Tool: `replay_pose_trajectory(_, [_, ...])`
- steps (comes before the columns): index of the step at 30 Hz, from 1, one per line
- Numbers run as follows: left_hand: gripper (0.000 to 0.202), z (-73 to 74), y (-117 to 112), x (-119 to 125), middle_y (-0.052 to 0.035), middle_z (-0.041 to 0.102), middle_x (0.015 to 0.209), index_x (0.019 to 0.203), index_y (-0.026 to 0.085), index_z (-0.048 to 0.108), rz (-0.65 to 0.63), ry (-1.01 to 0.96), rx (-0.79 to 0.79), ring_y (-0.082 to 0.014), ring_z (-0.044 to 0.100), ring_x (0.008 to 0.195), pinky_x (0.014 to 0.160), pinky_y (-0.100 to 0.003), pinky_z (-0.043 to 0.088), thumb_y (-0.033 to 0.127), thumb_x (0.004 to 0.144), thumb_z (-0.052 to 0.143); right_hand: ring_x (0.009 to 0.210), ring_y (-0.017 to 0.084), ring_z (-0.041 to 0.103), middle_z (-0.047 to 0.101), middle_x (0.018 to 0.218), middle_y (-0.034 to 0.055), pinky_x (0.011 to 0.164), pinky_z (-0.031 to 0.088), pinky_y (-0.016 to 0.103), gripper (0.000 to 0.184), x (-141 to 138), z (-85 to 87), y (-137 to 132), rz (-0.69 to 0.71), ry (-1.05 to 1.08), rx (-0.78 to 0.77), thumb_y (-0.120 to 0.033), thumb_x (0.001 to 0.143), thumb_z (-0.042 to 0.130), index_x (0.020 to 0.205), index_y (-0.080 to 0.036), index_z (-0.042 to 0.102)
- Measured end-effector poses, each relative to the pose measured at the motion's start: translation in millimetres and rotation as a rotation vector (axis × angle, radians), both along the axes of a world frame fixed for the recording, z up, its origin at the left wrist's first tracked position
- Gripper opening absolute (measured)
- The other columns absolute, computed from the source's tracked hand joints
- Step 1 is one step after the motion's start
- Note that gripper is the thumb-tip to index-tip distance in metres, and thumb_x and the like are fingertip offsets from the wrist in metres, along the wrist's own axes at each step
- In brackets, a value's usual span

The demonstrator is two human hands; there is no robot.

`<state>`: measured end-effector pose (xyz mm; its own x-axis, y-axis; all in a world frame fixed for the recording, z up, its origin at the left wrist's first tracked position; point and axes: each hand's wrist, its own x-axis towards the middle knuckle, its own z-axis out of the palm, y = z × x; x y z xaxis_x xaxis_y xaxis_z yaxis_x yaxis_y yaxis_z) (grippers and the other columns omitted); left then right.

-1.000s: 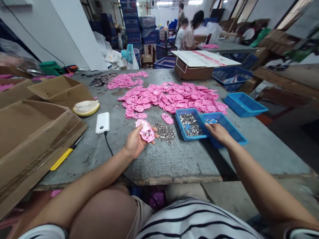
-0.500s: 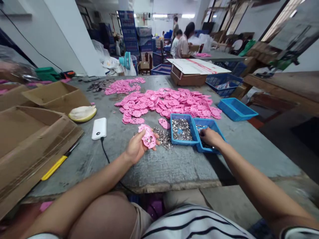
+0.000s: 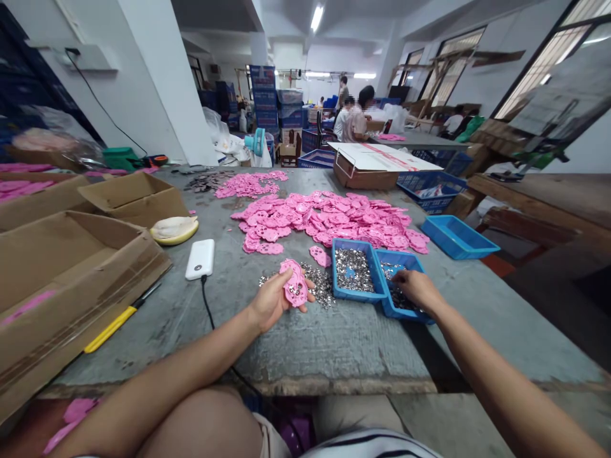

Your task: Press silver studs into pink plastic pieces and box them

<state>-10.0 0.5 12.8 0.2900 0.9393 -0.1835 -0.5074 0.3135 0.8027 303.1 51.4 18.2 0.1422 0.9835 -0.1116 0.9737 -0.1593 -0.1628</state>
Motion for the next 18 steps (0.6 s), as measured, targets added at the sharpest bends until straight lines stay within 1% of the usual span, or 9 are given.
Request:
replay_pose_trajectory(6, [0.024,-2.7,0.6,-0.7,-0.0103,0.071,0.078,0.095,0.012,0.057,-0.014,-0.006,0.013,-0.0217,0.069,0.063,0.046,-0.028,0.054,0.035,0.088,0.054,0.072,0.02,0.064,0.072,0.074,0.0071,0.06,0.038,0.025,0.01,1.9,0.9,1.4,-0.004,0.062,0.05,-0.012,0.074,0.063,0.068,-0.018,0.068])
replay_pose_trajectory(9, [0.024,-2.7,0.7,-0.8,-0.0105,0.071,0.079,0.094,0.012,0.057,-0.019,0.001,0.02,-0.0215,0.069,0.063,0.045,-0.028,0.054,0.035,0.089,0.053,0.065,0.019,0.061,0.068,0.065,0.0046,0.057,0.036,0.024,0.011,4.1,0.4,4.0,-0.008,0.093,0.076,-0.012,0.07,0.065,0.062,-0.018,0.064])
replay_pose_trajectory(14, [0.024,-0.8,0.4,0.2,-0.0101,0.071,0.079,0.094,0.012,0.057,-0.029,-0.01,0.015,-0.0219,0.069,0.063,0.045,-0.028,0.054,0.034,0.088,0.054,0.063,0.017,0.06,0.067,0.064,0.0022,0.058,0.037,0.024,0.012,6.8,-0.9,5.9,-0.001,0.171,0.106,-0.008,0.067,0.064,0.061,-0.019,0.061])
replay_pose_trajectory(18, [0.022,0.8,0.6,1.1,-0.0105,0.07,0.078,0.094,0.011,0.057,-0.031,-0.007,0.002,-0.0213,0.069,0.061,0.044,-0.027,0.053,0.031,0.091,0.049,0.064,0.019,0.061,0.067,0.062,0.0031,0.059,0.038,0.026,0.013,6.7,-0.9,7.0,-0.02,0.23,0.121,-0.012,0.067,0.064,0.057,-0.019,0.061])
